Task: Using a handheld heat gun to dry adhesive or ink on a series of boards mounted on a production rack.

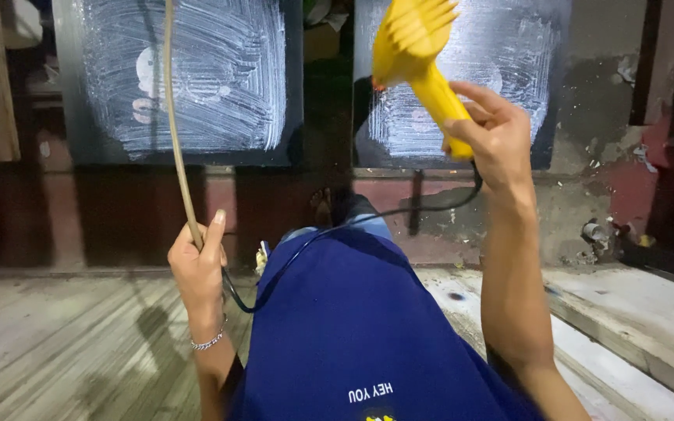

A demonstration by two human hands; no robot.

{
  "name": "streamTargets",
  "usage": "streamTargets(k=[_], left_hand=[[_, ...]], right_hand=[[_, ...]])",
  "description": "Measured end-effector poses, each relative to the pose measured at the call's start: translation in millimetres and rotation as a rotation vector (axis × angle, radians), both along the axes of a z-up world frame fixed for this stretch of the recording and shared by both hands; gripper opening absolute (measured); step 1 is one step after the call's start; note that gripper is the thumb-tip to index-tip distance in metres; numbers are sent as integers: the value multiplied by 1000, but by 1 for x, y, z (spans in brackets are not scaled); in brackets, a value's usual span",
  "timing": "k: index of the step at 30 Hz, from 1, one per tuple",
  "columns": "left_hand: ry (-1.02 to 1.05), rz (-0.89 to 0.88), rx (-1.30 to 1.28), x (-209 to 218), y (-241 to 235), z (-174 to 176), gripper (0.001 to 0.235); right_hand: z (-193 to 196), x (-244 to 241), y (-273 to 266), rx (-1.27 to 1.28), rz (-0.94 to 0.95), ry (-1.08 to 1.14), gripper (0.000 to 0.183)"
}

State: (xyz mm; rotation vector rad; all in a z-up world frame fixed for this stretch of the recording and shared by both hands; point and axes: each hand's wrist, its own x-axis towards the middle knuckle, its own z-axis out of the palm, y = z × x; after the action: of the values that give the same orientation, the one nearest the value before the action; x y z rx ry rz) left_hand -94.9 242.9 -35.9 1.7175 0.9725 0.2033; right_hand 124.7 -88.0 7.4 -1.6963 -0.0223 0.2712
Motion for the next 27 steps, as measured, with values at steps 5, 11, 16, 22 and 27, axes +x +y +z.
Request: streamTargets(k=[5, 11, 16, 22, 27], left_hand=[[16, 0, 6, 2, -1, 4, 51], [24, -10, 10, 1, 1, 0, 51], [25, 4, 9, 1, 1, 5, 50], [52, 10, -40, -5, -1, 20, 52], [41, 30, -79, -11, -1, 13, 53]], right_hand=[[-6, -15, -22, -48, 53, 90, 52], [7, -20, -16, -108, 24, 15, 50], [5, -20, -15, -91, 43, 74, 52], [9, 12, 27, -121, -1, 9, 55], [28, 1, 18, -283, 47, 62, 63]])
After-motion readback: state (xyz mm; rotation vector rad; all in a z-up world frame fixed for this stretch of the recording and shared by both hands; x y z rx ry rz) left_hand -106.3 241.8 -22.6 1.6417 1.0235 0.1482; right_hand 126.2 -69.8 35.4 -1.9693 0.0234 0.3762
